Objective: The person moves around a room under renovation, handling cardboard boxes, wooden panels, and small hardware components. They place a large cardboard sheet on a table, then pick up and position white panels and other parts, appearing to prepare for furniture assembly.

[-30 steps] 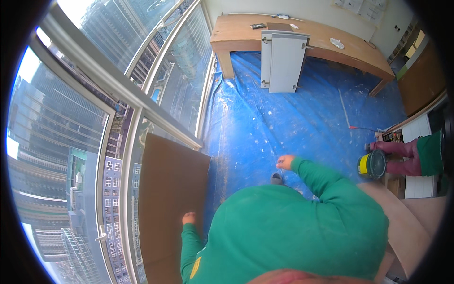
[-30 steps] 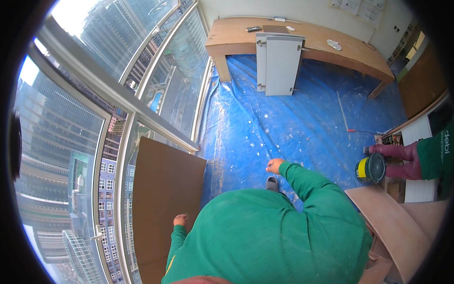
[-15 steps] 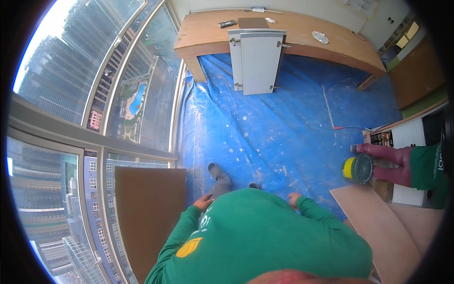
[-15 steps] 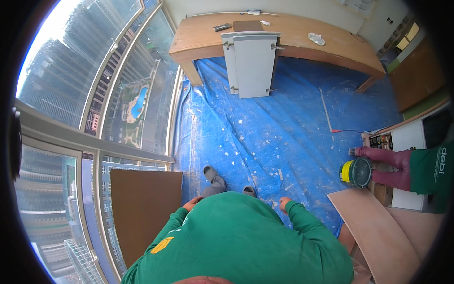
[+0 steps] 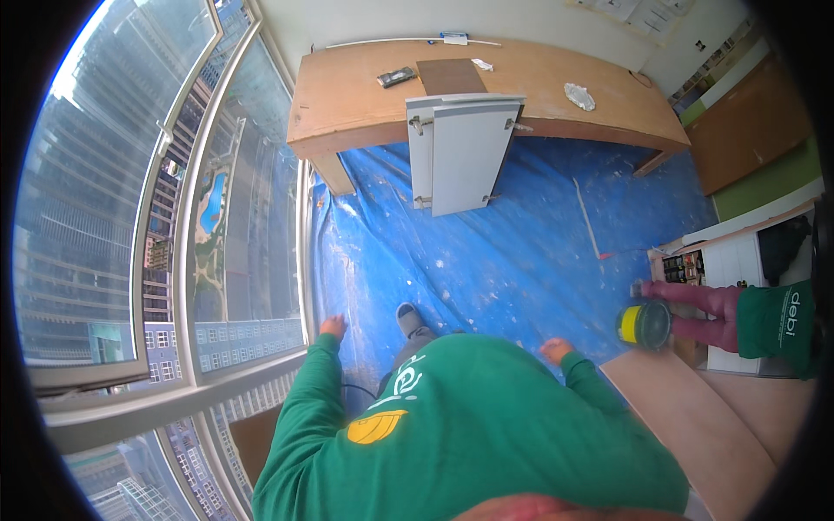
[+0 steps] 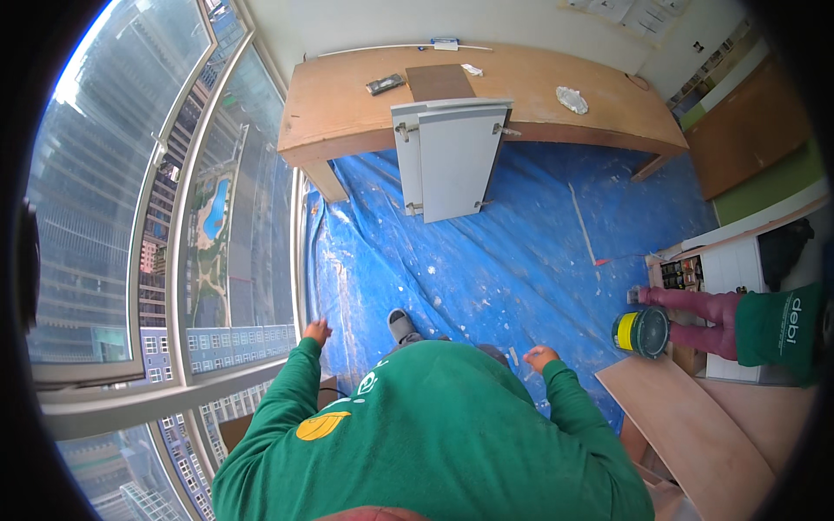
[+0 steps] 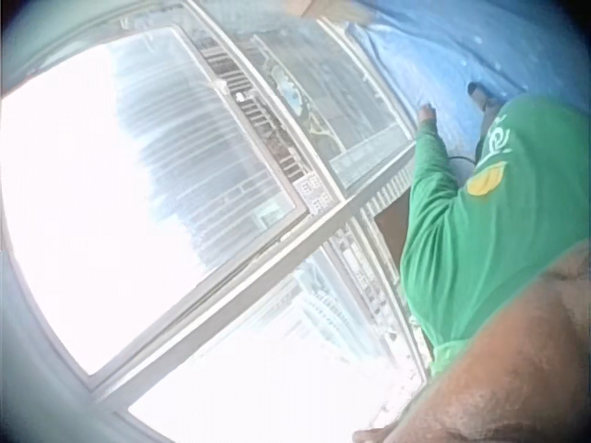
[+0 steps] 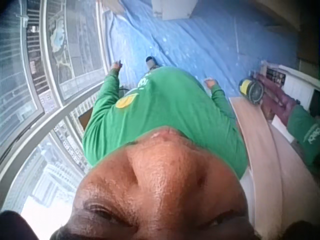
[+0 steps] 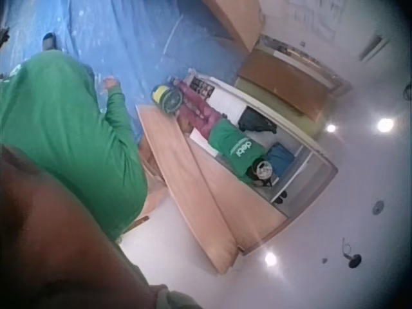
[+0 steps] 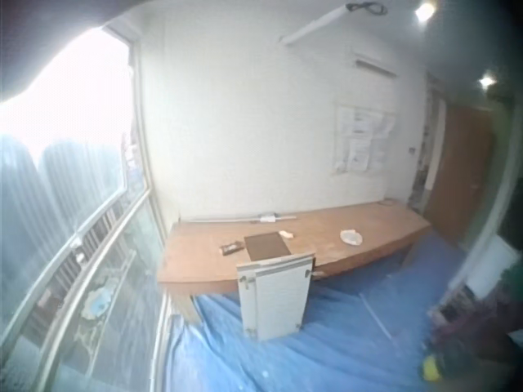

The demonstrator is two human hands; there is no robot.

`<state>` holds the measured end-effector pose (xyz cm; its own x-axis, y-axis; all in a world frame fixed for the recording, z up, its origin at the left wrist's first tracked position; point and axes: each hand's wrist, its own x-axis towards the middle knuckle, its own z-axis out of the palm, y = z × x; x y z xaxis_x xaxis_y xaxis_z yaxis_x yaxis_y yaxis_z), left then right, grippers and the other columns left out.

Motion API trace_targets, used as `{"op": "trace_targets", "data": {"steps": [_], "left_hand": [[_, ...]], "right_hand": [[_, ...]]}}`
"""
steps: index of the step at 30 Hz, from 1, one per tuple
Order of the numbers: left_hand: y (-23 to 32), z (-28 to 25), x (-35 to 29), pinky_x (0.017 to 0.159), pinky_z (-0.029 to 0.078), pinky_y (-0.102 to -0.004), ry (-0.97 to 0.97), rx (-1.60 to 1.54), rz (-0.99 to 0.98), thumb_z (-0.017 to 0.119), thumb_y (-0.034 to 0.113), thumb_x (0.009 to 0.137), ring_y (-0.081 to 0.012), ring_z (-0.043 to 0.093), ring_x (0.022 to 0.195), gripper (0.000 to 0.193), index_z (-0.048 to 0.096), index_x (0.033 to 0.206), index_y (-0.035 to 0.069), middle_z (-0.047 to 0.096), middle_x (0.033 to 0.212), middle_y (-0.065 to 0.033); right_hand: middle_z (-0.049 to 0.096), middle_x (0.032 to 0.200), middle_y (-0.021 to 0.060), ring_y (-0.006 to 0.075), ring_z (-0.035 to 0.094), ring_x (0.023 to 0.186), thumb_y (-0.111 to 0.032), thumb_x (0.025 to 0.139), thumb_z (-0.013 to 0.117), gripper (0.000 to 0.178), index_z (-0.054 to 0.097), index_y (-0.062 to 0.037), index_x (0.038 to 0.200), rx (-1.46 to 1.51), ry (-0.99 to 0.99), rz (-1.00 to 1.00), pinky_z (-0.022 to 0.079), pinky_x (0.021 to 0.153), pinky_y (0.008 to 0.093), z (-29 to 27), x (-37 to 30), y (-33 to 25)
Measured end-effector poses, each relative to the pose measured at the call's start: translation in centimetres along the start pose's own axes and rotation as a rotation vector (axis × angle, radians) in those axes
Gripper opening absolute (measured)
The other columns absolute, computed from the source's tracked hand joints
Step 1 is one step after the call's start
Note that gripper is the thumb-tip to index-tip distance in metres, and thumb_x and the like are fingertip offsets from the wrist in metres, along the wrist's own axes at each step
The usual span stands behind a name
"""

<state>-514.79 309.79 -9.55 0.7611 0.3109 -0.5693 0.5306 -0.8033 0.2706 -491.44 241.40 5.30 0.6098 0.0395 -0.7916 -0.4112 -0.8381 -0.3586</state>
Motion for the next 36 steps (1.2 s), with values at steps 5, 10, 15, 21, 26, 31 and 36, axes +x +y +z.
{"op": "trace_targets", "data": {"steps": [5,10,15,21,26,31,36], "left_hand": [[8.6,-13.4,4.5,0.073,0.051,-0.0334,0.302,-0.817,-0.123,0.056,0.049,0.093,-0.0197,0.067,0.080,0.052,0.066,0.092,-0.002,0.070,0.088,-0.0134],[11.9,-14.2,6.2,0.071,0.050,-0.0326,0.306,-1.065,-0.208,0.054,0.050,0.094,-0.0199,0.067,0.080,0.054,0.065,0.094,-0.003,0.070,0.089,-0.0130],[11.9,-10.5,3.7,0.071,0.052,-0.0355,0.217,-0.999,-0.432,0.058,0.044,0.091,-0.0204,0.066,0.072,0.048,0.067,0.090,-0.003,0.069,0.083,-0.0138],[13.6,-8.4,2.8,0.067,0.053,-0.0337,0.376,-0.991,-0.838,0.062,0.040,0.090,-0.0213,0.067,0.070,0.044,0.068,0.079,-0.002,0.069,0.080,-0.0154],[21.1,-9.8,4.3,0.063,0.051,-0.0330,0.379,-0.717,-0.722,0.063,0.037,0.090,-0.0194,0.066,0.070,0.041,0.065,0.085,-0.003,0.069,0.078,-0.0133],[31.6,-23.2,12.6,0.081,0.050,-0.0421,0.280,-0.694,-0.659,0.061,0.041,0.089,-0.0340,0.066,0.091,0.042,0.066,0.096,-0.001,0.068,0.093,-0.0214],[36.6,-26.3,19.6,0.081,0.050,-0.0417,0.275,-0.774,-0.451,0.063,0.035,0.088,-0.0342,0.066,0.091,0.036,0.066,0.097,0.000,0.068,0.094,-0.0194]], "right_hand": [[0.069,0.096,0.0120,0.0231,0.066,0.078,-0.035,0.080,0.074,0.041,0.068,-0.0056,0.107,-0.084,0.072,-0.127,0.053,0.071,0.0363,-0.7,3.7,-9.6],[0.070,0.095,0.0143,0.0270,0.065,0.089,-0.044,0.077,0.074,0.047,0.068,-0.0066,0.105,-0.311,-0.008,-0.390,0.050,0.079,0.0382,-2.1,9.6,-20.5],[0.070,0.089,0.0117,0.0235,0.065,0.082,-0.039,0.081,0.072,0.034,0.070,-0.0075,0.093,-0.154,-0.172,-0.523,0.050,0.074,0.0372,-8.4,14.3,-36.2],[0.063,0.112,0.0164,0.0325,0.059,0.102,-0.039,0.080,0.072,0.042,0.067,-0.0064,0.105,-0.428,0.200,-1.108,0.047,0.088,0.0415,-17.5,29.2,-53.2],[0.031,0.150,0.0156,0.0357,0.027,0.139,-0.039,0.079,0.072,0.074,0.042,-0.0130,0.141,-0.770,0.371,-1.057,0.027,0.112,0.0492,-23.4,33.0,-67.5],[0.012,0.159,0.0132,0.0344,0.013,0.146,-0.036,0.079,0.073,0.094,0.017,-0.0188,0.153,-0.968,0.309,-0.855,0.012,0.116,0.0557,-24.9,36.3,-67.5],[0.011,0.159,0.0132,0.0335,0.013,0.146,-0.033,0.078,0.073,0.096,0.015,-0.0194,0.153,-0.947,0.307,-0.872,0.009,0.117,0.0549,-24.6,37.4,-66.9]]}}
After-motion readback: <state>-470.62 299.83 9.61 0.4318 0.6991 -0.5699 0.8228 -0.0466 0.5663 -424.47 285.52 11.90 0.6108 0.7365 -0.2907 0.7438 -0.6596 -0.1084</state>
